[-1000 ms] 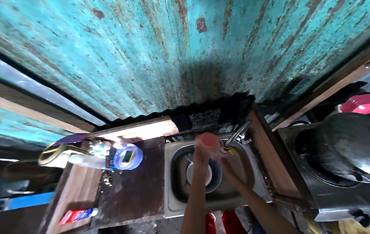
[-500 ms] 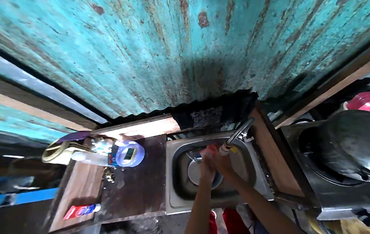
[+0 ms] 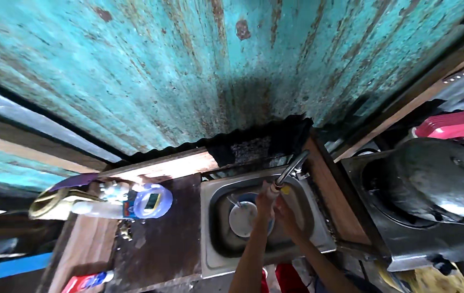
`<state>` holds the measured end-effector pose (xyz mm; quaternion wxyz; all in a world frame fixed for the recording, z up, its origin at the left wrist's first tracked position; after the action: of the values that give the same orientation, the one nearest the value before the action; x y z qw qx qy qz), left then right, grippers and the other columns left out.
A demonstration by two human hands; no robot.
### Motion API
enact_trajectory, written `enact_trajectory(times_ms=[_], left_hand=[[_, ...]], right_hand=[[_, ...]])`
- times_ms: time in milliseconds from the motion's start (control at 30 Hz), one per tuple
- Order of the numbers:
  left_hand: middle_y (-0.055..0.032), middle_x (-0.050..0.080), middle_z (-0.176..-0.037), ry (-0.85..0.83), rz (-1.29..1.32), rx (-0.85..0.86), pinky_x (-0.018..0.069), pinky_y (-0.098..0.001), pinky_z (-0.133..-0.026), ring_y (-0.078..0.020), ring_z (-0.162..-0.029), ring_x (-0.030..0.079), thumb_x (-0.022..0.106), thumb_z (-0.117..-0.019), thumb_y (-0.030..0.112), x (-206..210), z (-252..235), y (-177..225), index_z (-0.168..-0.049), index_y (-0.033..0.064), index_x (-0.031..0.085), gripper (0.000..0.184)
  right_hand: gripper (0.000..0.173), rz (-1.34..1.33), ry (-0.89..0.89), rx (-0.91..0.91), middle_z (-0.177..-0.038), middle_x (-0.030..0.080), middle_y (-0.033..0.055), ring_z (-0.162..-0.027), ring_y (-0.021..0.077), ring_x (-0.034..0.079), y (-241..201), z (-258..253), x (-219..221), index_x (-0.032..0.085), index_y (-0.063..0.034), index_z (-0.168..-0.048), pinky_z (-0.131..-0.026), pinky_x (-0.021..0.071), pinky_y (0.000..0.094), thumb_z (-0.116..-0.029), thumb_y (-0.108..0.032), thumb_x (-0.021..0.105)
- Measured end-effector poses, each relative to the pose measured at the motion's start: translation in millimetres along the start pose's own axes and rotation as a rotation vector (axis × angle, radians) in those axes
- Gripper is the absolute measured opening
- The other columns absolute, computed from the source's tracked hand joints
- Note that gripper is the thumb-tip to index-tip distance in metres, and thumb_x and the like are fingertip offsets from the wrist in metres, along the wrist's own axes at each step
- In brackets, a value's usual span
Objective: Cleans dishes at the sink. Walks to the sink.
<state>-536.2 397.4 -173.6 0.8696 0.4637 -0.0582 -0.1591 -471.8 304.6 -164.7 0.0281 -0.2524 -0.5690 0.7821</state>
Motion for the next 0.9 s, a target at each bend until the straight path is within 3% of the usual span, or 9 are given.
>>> enact_trajectory(times_ms=[33,100,200,267,300,400,500,700,900], left_hand=[[-0.0249,0.068,-0.114,0.035,-0.142,-0.012,0.0527,-0.0483,-0.095,-0.0318,-0.104,0.066,0.060,-0.1032,0.018,-1,-7,2,-0.122,-0.0076,0.065,0.032],[-0.0265,0.068,-0.112,0.080,-0.193,0.002,0.0504,-0.0523,-0.096,-0.0354,-0.104,0.066,0.058,-0.1049,0.025,-5,-13,3,-0.117,-0.0070,0.068,0.036],[-0.0256,0.068,-0.107,0.104,-0.129,0.066,0.0508,-0.0508,-0.092,-0.0328,-0.099,0.065,0.053,-0.1073,0.023,-8,-7,3,-0.115,-0.0078,0.067,0.035],[-0.0251,0.067,-0.109,0.082,-0.074,0.087,0.0512,-0.0482,-0.093,-0.0305,-0.100,0.064,0.048,-0.1090,0.020,-7,3,3,-0.120,-0.0085,0.065,0.035],[-0.0248,0.067,-0.110,0.066,-0.052,0.099,0.0515,-0.0478,-0.093,-0.0298,-0.101,0.064,0.046,-0.1093,0.018,-6,7,3,-0.121,-0.0089,0.064,0.035],[-0.0227,0.067,-0.106,0.057,-0.010,0.099,0.0522,-0.0451,-0.090,-0.0266,-0.097,0.064,0.043,-0.1102,0.018,-5,15,1,-0.118,-0.0093,0.064,0.035],[-0.0201,0.066,-0.101,0.070,0.024,0.083,0.0528,-0.0423,-0.086,-0.0231,-0.091,0.063,0.044,-0.1100,0.020,-9,10,-8,-0.115,-0.0088,0.065,0.035],[-0.0182,0.068,-0.101,0.115,0.072,0.037,0.0537,-0.0416,-0.084,-0.0219,-0.089,0.063,0.051,-0.1083,0.026,-19,-3,-26,-0.116,-0.0056,0.066,0.036],[-0.0176,0.068,-0.101,0.088,0.093,0.066,0.0540,-0.0397,-0.084,-0.0205,-0.089,0.063,0.048,-0.1094,0.023,-14,1,-20,-0.118,-0.0065,0.065,0.035]], right_hand=[[0.051,0.001,-0.027,0.006,-0.153,0.048,0.0262,-0.143,0.0317,0.048,2,2,-8,0.042,0.0083,-0.151,-0.120,0.0370,0.0419,-0.1050,-0.011,0.051],[0.039,-0.001,0.056,0.052,-0.138,0.062,0.0226,-0.128,0.0283,0.061,5,-3,-30,0.055,0.0071,-0.140,-0.112,0.0470,0.0398,-0.1049,-0.010,0.052],[0.046,0.073,0.373,0.254,-0.145,0.054,0.0279,-0.133,0.0409,0.055,12,-28,-67,0.047,0.0069,-0.147,-0.114,0.0413,0.0525,-0.1068,-0.016,0.051],[0.059,0.035,0.458,0.349,-0.150,0.048,0.0292,-0.138,0.0426,0.050,18,-52,-81,0.035,0.0068,-0.154,-0.117,0.0383,0.0533,-0.1069,-0.025,0.054],[0.062,0.010,0.458,0.376,-0.150,0.049,0.0301,-0.138,0.0431,0.049,16,-63,-86,0.035,0.0077,-0.153,-0.117,0.0371,0.0536,-0.1062,-0.027,0.056],[0.053,0.054,0.419,0.420,-0.135,0.061,0.0287,-0.128,0.0420,0.058,17,-93,-95,0.054,0.0055,-0.141,-0.110,0.0425,0.0559,-0.1033,-0.030,0.061],[0.042,0.092,0.353,0.427,-0.128,0.066,0.0251,-0.123,0.0406,0.061,28,-109,-100,0.063,-0.0010,-0.134,-0.107,0.0445,0.0566,-0.0996,-0.025,0.067],[0.042,0.106,0.312,0.394,-0.125,0.068,0.0245,-0.120,0.0396,0.063,30,-109,-100,0.061,-0.0001,-0.136,-0.107,0.0452,0.0546,-0.1005,-0.021,0.065],[0.043,0.186,0.299,0.369,-0.125,0.067,0.0263,-0.120,0.0425,0.062,27,-108,-99,0.060,0.0008,-0.137,-0.107,0.0442,0.0565,-0.1020,-0.023,0.063]])
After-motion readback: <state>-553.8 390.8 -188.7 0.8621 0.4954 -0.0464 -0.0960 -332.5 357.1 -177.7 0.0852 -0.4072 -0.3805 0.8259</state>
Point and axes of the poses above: each hand's wrist, its own z-axis away from the middle knuckle, its own x-axis out of the palm, y = z × x, the point moved 3 cm from there along -z, towards the middle knuckle
